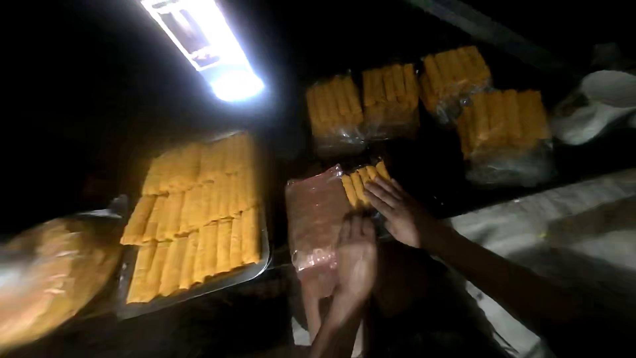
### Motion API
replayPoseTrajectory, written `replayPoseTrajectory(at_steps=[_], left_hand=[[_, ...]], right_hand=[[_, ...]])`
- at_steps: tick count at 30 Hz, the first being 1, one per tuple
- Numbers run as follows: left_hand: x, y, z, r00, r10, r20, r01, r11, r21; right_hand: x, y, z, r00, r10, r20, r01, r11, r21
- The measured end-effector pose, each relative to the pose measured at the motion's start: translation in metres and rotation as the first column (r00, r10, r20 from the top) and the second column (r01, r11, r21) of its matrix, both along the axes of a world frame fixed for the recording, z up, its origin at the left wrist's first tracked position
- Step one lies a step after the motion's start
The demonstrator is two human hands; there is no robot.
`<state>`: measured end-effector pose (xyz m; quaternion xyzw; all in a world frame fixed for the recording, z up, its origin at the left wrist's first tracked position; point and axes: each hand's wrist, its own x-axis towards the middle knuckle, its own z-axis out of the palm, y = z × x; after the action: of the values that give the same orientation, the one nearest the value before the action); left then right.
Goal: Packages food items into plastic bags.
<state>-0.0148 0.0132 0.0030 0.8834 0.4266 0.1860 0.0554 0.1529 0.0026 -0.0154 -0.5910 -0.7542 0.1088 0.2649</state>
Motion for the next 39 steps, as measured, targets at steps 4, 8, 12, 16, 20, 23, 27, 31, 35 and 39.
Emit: replayPoseTrajectory(at_steps=[4,8,12,16,20,23,27,31,35,39], left_hand=[[-0.012,-0.004,-0.001,1.0,0.005,0.008,-0.004,0.997,-0.071],[-0.02,-0.005,-0.005,1.0,0.013,0.018,-0.012,0.998,-0.064],[-0.025,-0.006,-0.005,1.0,0.005,0.016,-0.004,0.998,-0.059],[-0.024,-0.019,0.028,0.999,-0.017,0.044,0.017,1.0,-0.021],[-0.028,-0.021,0.093,0.982,-0.118,0.15,0.117,0.993,0.015],[-0.023,-0.009,0.13,0.951,-0.226,0.212,0.218,0.974,0.057],[0.007,0.025,0.147,0.952,-0.264,0.155,0.254,0.964,0.08],[0.043,0.047,0.161,0.934,-0.291,0.206,0.311,0.948,-0.069],[0.07,0.046,0.128,0.936,-0.281,0.21,0.313,0.939,-0.139],[0.066,0.034,0.083,0.961,-0.242,0.134,0.276,0.874,-0.4]], right_hand=[[0.003,-0.001,0.002,1.0,0.014,0.001,-0.014,0.999,-0.034],[0.007,-0.002,0.002,0.999,0.049,-0.022,-0.049,0.998,-0.038],[0.011,-0.019,0.012,0.999,-0.006,-0.035,0.003,0.996,-0.094],[0.01,-0.044,0.047,0.997,-0.076,-0.023,0.069,0.977,-0.201],[0.021,-0.073,0.093,0.994,-0.111,0.005,0.109,0.982,0.156],[0.037,-0.073,0.122,0.994,-0.105,-0.004,0.101,0.946,0.31],[0.061,-0.055,0.144,0.988,-0.154,-0.009,0.15,0.946,0.286],[0.082,-0.046,0.156,0.963,-0.269,-0.006,0.255,0.907,0.336],[0.094,-0.05,0.13,0.922,-0.385,0.043,0.363,0.897,0.253],[0.094,-0.06,0.085,0.901,-0.418,0.118,0.42,0.907,0.004]])
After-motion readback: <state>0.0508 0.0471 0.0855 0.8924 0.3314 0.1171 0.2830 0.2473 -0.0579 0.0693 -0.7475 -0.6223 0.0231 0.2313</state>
